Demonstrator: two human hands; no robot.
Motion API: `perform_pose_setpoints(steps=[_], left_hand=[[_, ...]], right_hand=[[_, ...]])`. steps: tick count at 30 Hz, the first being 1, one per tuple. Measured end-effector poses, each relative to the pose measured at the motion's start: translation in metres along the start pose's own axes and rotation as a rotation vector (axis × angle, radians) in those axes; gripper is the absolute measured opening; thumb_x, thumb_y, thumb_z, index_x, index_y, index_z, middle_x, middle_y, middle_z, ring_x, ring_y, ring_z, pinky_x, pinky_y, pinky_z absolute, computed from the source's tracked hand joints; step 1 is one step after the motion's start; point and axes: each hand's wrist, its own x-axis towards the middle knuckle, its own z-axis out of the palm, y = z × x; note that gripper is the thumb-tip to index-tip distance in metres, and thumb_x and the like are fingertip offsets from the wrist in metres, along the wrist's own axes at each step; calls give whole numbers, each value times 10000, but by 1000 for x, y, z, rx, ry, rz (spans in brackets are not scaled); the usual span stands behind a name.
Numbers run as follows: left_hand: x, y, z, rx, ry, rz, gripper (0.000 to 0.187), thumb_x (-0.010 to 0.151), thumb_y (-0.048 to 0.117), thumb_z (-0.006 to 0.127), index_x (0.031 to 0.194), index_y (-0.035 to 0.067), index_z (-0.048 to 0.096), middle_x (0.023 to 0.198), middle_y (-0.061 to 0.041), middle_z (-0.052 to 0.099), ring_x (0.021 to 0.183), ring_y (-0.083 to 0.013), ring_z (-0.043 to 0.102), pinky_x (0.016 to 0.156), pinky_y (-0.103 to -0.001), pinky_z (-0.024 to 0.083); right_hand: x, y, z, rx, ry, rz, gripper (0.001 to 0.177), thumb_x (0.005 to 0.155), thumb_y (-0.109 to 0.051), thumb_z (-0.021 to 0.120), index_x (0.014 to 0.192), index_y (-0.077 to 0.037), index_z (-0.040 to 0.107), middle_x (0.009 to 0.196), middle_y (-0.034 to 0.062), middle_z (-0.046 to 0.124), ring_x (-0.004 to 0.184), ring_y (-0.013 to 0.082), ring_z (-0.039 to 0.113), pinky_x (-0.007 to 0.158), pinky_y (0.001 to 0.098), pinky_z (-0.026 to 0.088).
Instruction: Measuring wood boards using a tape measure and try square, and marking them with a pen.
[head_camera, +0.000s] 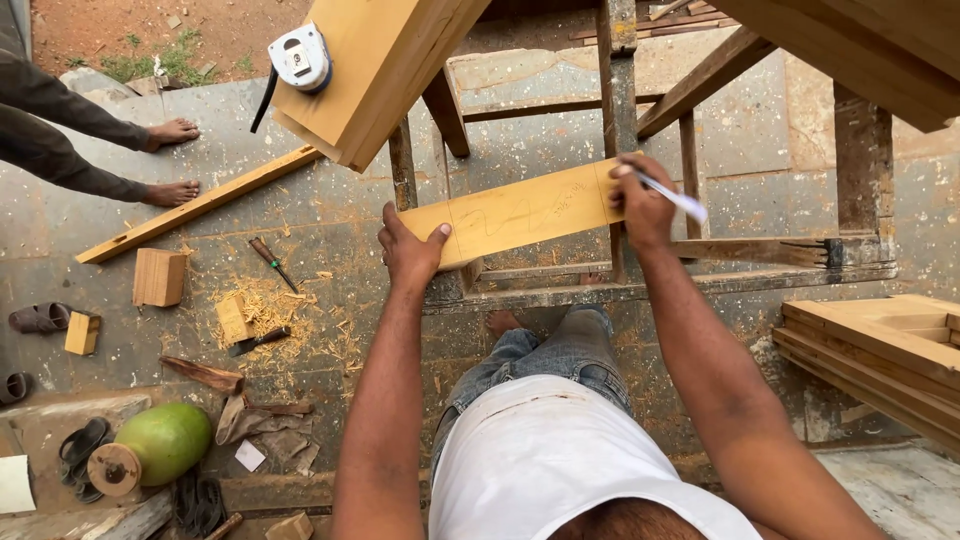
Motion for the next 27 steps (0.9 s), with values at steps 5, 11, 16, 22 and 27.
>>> perform_pose_setpoints(steps=[5,11,16,22,27], left_hand=[[0,-2,0,-11,20,29,1193,810,369,858,1622,129,17,1565,-277,275,1417,-463,388,1163,-561,347],[6,-12,7,-82,153,16,1257,730,377,947,1519,-95,90,1511,-335,320,1415,-441,368,1170,-475,337],[0,-8,3,-353,83,-76,771,763,317,836,1336,-83,509,1271,-255,676,1137,-349,718,979,-430,576],[13,-28,15,-283,216,71,421,1023,339,710,1212,-30,635,1170,-206,731,1029,-288,703,921,-398,525],[-30,18,-4,-630,146,480,313,1079,228,581,1284,-9,590,1160,-134,699,1043,-217,641,934,-373,523]], right_hand=[[-2,4,-24,-273,209,-218,257,1068,-92,574,1312,-49,643,1058,110,736,863,168,674,705,293,580],[6,7,-41,-766,80,7,478,945,-251,714,1337,-19,571,1162,187,689,1033,314,689,878,466,528],[8,8,-47,-675,-75,92,514,975,-358,697,1367,-51,570,1181,202,722,1089,313,711,952,422,542],[4,-1,-48,-828,-64,158,498,985,-348,695,1382,-75,566,1170,254,703,1124,445,653,931,503,517],[-26,-55,-81,-556,66,163,376,986,-277,700,1276,-59,602,1086,127,737,972,258,704,840,407,559]])
